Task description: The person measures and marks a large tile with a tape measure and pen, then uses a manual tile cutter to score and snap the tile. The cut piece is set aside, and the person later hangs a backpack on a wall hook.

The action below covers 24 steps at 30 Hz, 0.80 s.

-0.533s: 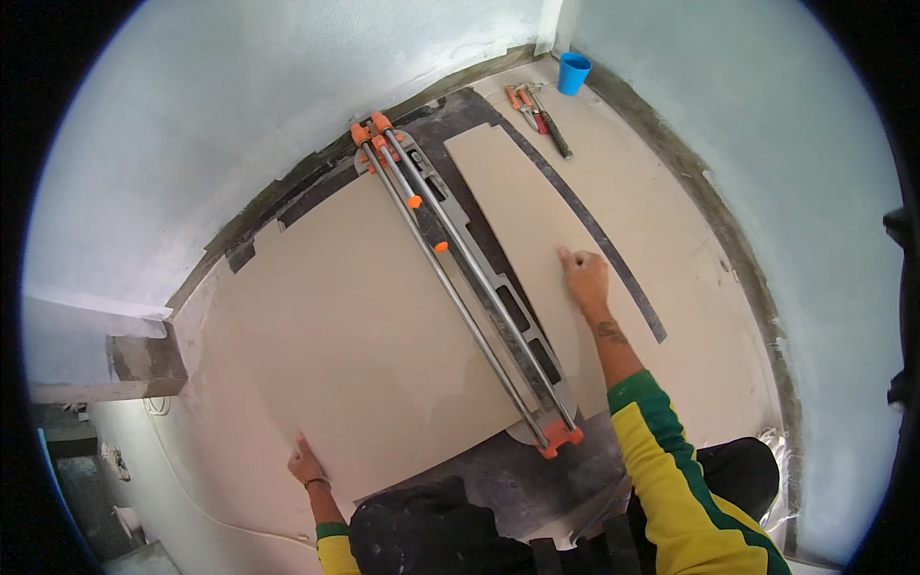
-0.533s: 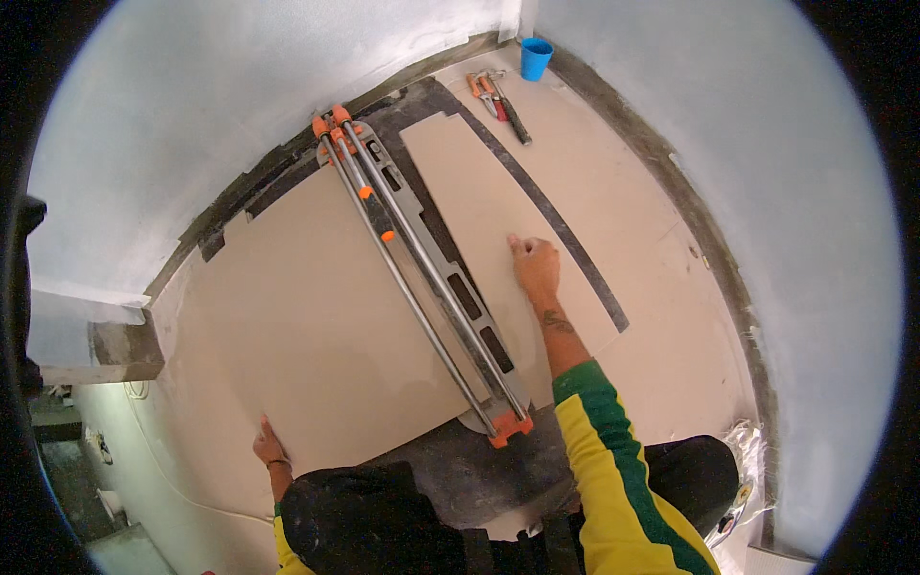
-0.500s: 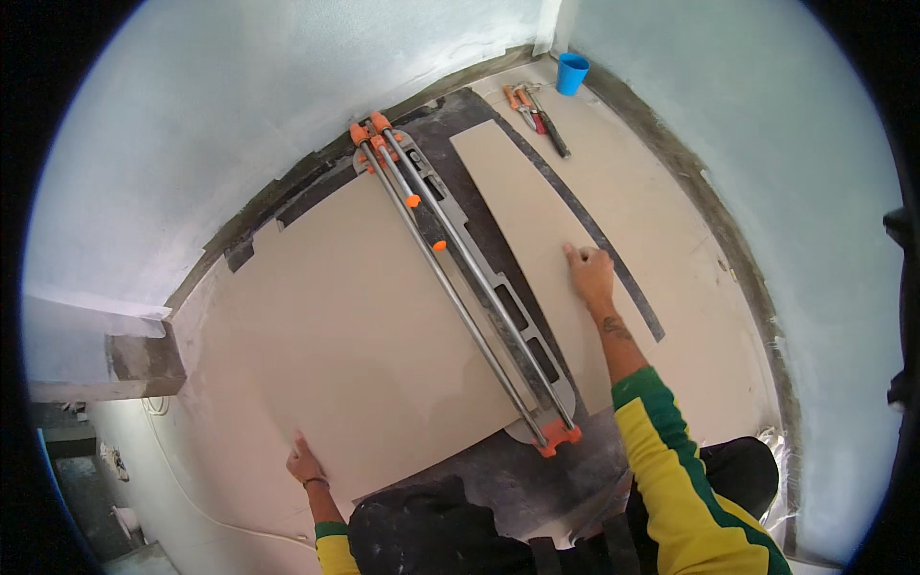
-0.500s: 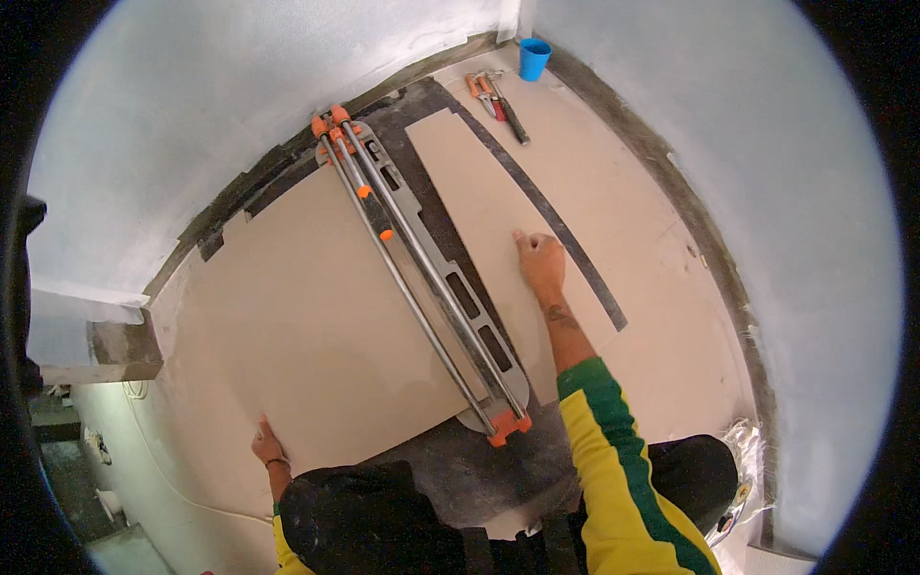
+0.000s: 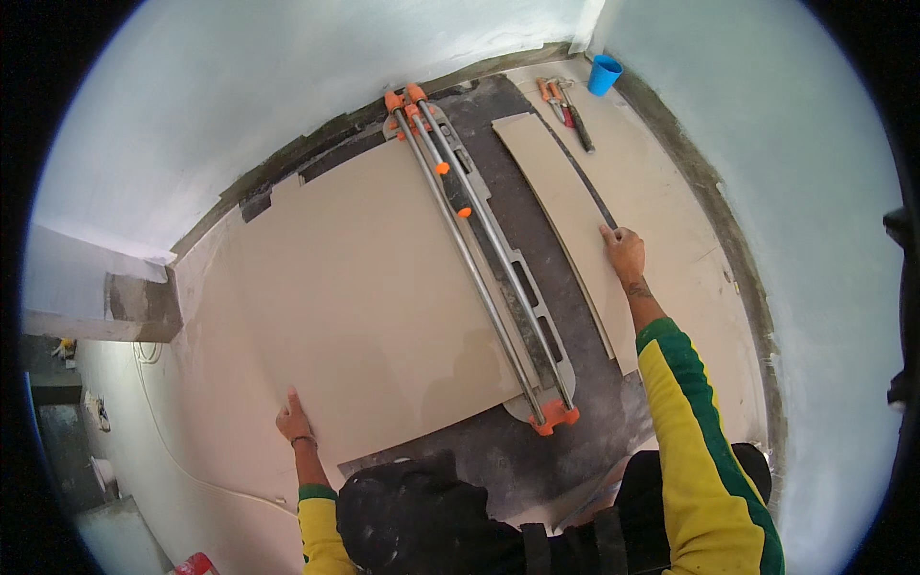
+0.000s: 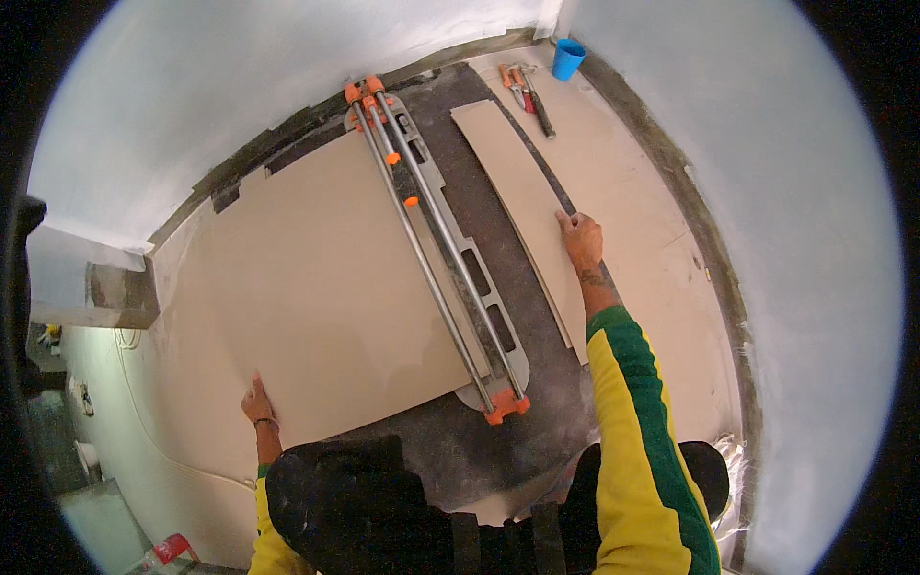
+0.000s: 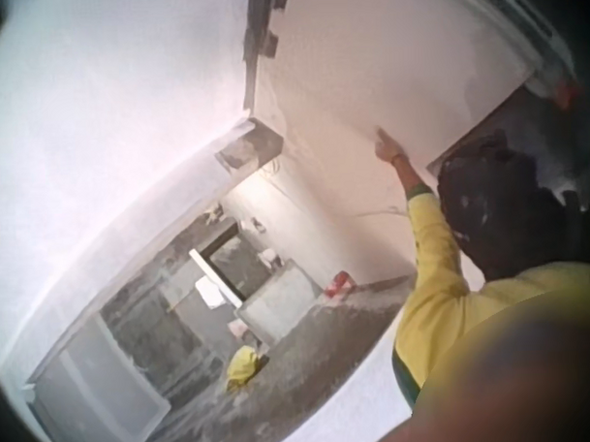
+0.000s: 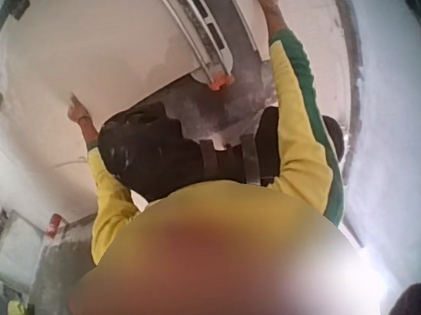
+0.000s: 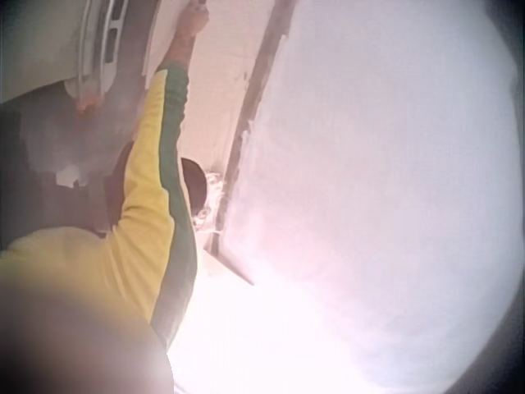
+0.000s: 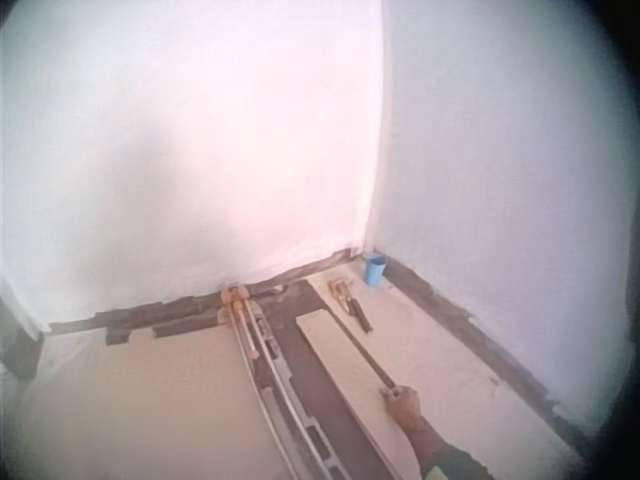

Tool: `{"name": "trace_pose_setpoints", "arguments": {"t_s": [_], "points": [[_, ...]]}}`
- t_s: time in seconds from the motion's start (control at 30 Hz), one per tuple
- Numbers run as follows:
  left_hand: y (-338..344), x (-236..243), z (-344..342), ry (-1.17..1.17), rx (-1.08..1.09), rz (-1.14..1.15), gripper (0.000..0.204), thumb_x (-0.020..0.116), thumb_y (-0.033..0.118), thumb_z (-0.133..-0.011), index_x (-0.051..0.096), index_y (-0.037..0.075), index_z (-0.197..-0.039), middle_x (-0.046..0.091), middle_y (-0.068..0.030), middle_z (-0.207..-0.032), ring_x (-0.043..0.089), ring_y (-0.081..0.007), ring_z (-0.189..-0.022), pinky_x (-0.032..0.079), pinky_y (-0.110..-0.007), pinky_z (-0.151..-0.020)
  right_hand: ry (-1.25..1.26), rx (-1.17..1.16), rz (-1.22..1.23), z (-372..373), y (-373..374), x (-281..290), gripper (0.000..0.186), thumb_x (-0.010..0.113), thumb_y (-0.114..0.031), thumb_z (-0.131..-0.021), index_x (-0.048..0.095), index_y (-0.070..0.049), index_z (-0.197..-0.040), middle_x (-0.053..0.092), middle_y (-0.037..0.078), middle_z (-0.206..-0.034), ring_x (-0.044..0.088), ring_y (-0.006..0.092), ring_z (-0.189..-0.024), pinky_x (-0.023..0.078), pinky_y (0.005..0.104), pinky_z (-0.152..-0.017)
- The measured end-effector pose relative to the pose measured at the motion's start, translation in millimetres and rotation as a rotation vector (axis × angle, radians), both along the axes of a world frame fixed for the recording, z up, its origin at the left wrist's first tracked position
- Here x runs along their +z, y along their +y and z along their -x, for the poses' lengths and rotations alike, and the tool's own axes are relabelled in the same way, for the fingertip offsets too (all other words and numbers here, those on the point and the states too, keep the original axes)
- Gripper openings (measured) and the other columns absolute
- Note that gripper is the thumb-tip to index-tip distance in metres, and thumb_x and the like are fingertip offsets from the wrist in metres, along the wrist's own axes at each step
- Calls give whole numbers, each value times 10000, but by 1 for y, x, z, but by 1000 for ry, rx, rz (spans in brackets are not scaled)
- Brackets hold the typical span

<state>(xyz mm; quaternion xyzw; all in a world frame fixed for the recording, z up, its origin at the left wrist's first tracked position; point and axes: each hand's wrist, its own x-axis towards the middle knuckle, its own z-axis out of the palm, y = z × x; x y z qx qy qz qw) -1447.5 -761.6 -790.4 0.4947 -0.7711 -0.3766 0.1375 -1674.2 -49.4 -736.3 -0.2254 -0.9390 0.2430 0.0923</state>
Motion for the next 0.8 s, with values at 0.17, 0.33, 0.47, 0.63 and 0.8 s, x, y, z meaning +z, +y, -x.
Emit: {"name": "trace_pose_setpoints", "arguments": {"t_s": [0.17,0.33,0.47,0.63,0.8], "points": [[-19,-8,0,0,-90,-98,625,726,573,-851,475,45,-628,516,-19,-648,449,-148,-614,424,-342,-580,-50,45,-183,2,3,-4,514,620,-504,-943,712,-1,-882,703,225,-888,673,413,-854,519,482,-769],[-76,-29,45,110,-298,-243,476,672,466,-930,645,12,-789,557,-3,-730,485,-124,-696,433,-307,-655,172,79,-306,-29,-34,49,475,588,-424,-983,676,9,-809,668,209,-795,650,370,-762,498,461,-695],[-121,-38,145,87,-439,-14,439,692,431,-920,712,-8,-914,615,-16,-788,531,-144,-741,454,-326,-713,321,96,43,-146,-167,101,393,662,-279,-956,623,-21,-663,540,168,-572,548,220,-507,386,389,-482],[-142,-44,254,40,-216,-363,456,734,392,-888,712,-40,-1034,685,-71,-944,605,-218,-864,472,-361,-819,-655,-146,897,-284,-336,39,387,649,-431,-938,643,-45,-922,658,70,-866,618,254,-648,519,433,-626],[-135,-40,294,140,-66,-426,474,738,375,-887,711,-43,-1108,700,-110,-1044,612,-239,-904,479,-386,-856,-342,-622,1410,-285,-357,-8,342,611,-420,-996,635,-91,-1084,650,15,-929,597,148,-779,491,335,-731]]}}
